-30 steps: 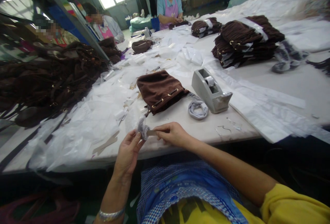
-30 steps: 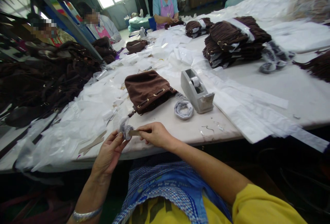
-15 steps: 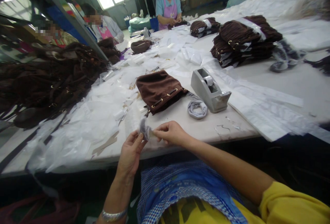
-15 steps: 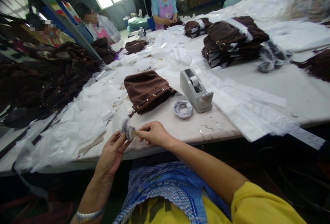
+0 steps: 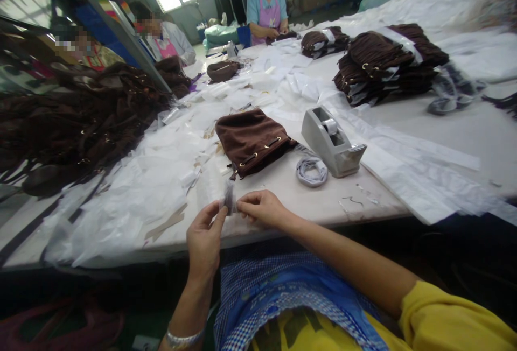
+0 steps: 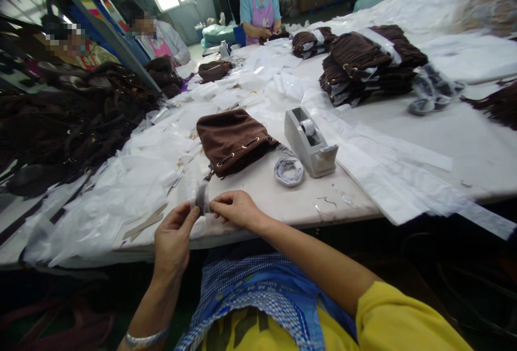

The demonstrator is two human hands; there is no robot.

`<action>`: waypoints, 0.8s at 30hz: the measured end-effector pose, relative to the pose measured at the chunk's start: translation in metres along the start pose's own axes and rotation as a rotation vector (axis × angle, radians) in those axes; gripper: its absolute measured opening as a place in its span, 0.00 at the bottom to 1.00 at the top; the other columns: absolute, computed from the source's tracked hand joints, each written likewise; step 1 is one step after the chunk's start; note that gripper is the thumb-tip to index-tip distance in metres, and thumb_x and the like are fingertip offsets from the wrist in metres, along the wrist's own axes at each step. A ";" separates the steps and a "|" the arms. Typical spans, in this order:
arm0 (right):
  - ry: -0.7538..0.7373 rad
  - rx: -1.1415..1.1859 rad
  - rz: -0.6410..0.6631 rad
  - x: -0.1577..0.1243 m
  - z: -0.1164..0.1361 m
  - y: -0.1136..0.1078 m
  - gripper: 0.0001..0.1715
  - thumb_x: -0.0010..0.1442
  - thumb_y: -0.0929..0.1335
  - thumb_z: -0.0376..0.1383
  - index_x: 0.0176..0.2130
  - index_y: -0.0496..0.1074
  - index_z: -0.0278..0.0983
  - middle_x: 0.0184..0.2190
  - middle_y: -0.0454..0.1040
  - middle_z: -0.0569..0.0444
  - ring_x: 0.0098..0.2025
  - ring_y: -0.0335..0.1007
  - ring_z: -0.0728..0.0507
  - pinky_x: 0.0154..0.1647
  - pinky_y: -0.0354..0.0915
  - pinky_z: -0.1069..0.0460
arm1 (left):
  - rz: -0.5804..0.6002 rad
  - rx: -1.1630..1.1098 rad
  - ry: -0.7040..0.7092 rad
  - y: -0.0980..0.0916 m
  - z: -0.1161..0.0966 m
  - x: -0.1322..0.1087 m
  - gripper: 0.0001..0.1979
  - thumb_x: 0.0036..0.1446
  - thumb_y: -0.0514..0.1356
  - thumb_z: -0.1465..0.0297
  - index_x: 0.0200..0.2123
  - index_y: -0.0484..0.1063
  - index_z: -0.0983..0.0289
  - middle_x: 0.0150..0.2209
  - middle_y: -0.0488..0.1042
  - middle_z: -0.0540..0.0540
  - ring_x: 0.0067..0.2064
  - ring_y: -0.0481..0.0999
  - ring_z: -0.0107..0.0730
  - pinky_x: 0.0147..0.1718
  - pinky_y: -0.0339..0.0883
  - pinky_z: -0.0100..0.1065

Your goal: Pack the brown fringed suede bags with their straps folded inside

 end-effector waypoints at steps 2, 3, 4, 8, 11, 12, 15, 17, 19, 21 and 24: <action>-0.088 -0.033 -0.008 0.001 -0.004 0.001 0.16 0.59 0.69 0.43 0.38 0.81 0.34 0.28 0.77 0.54 0.26 0.69 0.51 0.25 0.61 0.58 | -0.023 0.003 0.017 0.001 0.001 0.000 0.16 0.46 0.72 0.67 0.40 0.80 0.62 0.39 0.80 0.53 0.43 0.78 0.34 0.48 0.68 0.33; -0.125 -0.058 -0.015 0.001 -0.006 0.001 0.16 0.58 0.69 0.43 0.39 0.81 0.34 0.29 0.77 0.53 0.28 0.70 0.50 0.28 0.62 0.57 | -0.028 -0.002 0.019 0.001 0.001 0.000 0.16 0.46 0.72 0.67 0.40 0.80 0.62 0.39 0.81 0.53 0.42 0.78 0.34 0.48 0.68 0.33; -0.141 -0.077 -0.020 0.000 -0.007 0.000 0.16 0.58 0.70 0.42 0.39 0.82 0.34 0.29 0.77 0.53 0.29 0.70 0.49 0.29 0.62 0.57 | -0.031 -0.007 0.017 0.001 0.002 0.000 0.16 0.46 0.72 0.67 0.40 0.80 0.62 0.39 0.81 0.52 0.42 0.78 0.33 0.48 0.68 0.33; -0.042 -0.040 -0.043 -0.002 -0.005 -0.001 0.19 0.56 0.71 0.44 0.42 0.82 0.35 0.24 0.76 0.54 0.25 0.68 0.49 0.26 0.61 0.56 | 0.001 -0.006 0.017 0.001 0.002 -0.001 0.16 0.47 0.71 0.66 0.41 0.79 0.62 0.40 0.81 0.53 0.43 0.78 0.33 0.48 0.68 0.32; -0.032 0.021 -0.070 -0.002 -0.002 -0.001 0.17 0.55 0.72 0.44 0.38 0.82 0.34 0.23 0.76 0.55 0.25 0.68 0.49 0.27 0.62 0.56 | 0.041 0.002 0.019 -0.002 0.002 0.001 0.18 0.48 0.71 0.65 0.43 0.78 0.63 0.40 0.80 0.54 0.42 0.78 0.33 0.47 0.69 0.33; -0.041 0.038 -0.074 -0.001 -0.002 0.000 0.17 0.54 0.72 0.44 0.37 0.82 0.34 0.23 0.76 0.55 0.25 0.68 0.49 0.28 0.62 0.56 | 0.055 0.005 0.014 -0.003 0.001 0.003 0.19 0.48 0.71 0.64 0.44 0.78 0.63 0.40 0.80 0.54 0.41 0.78 0.33 0.47 0.69 0.34; -0.057 0.074 -0.091 0.003 -0.002 0.004 0.15 0.52 0.73 0.42 0.34 0.81 0.33 0.22 0.75 0.55 0.24 0.68 0.49 0.28 0.63 0.56 | 0.093 0.002 0.012 -0.007 0.000 0.006 0.21 0.46 0.71 0.63 0.44 0.78 0.63 0.47 0.78 0.56 0.42 0.77 0.33 0.47 0.69 0.36; -0.066 0.101 -0.094 0.004 -0.001 0.007 0.14 0.52 0.73 0.42 0.33 0.81 0.33 0.22 0.75 0.56 0.24 0.68 0.49 0.28 0.63 0.55 | 0.105 -0.010 0.009 -0.009 -0.001 0.008 0.21 0.46 0.71 0.62 0.44 0.78 0.63 0.51 0.75 0.57 0.45 0.76 0.35 0.48 0.69 0.36; -0.068 0.131 -0.090 0.005 0.000 0.010 0.15 0.52 0.73 0.43 0.33 0.80 0.33 0.22 0.75 0.56 0.24 0.68 0.50 0.28 0.63 0.55 | 0.106 -0.029 -0.016 -0.010 -0.001 0.010 0.22 0.46 0.71 0.62 0.45 0.78 0.63 0.49 0.76 0.57 0.44 0.76 0.34 0.47 0.70 0.36; -0.066 0.161 -0.096 0.005 0.001 0.014 0.15 0.51 0.73 0.44 0.33 0.80 0.34 0.24 0.76 0.56 0.24 0.68 0.50 0.29 0.64 0.55 | 0.111 -0.049 -0.047 -0.011 -0.001 0.010 0.24 0.45 0.72 0.62 0.46 0.77 0.63 0.43 0.78 0.55 0.41 0.76 0.32 0.44 0.71 0.34; -0.067 0.199 -0.142 0.005 0.003 0.018 0.15 0.51 0.74 0.44 0.32 0.80 0.34 0.27 0.77 0.55 0.25 0.68 0.50 0.29 0.65 0.55 | 0.116 -0.059 -0.044 -0.011 -0.003 0.010 0.23 0.46 0.72 0.62 0.46 0.77 0.63 0.41 0.78 0.54 0.38 0.76 0.29 0.39 0.72 0.31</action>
Point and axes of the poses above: each hand's wrist, its own x-axis towards the middle knuckle, its own y-axis out of the palm, z = x × y, the point moved 1 cm from there along x, towards the middle knuckle
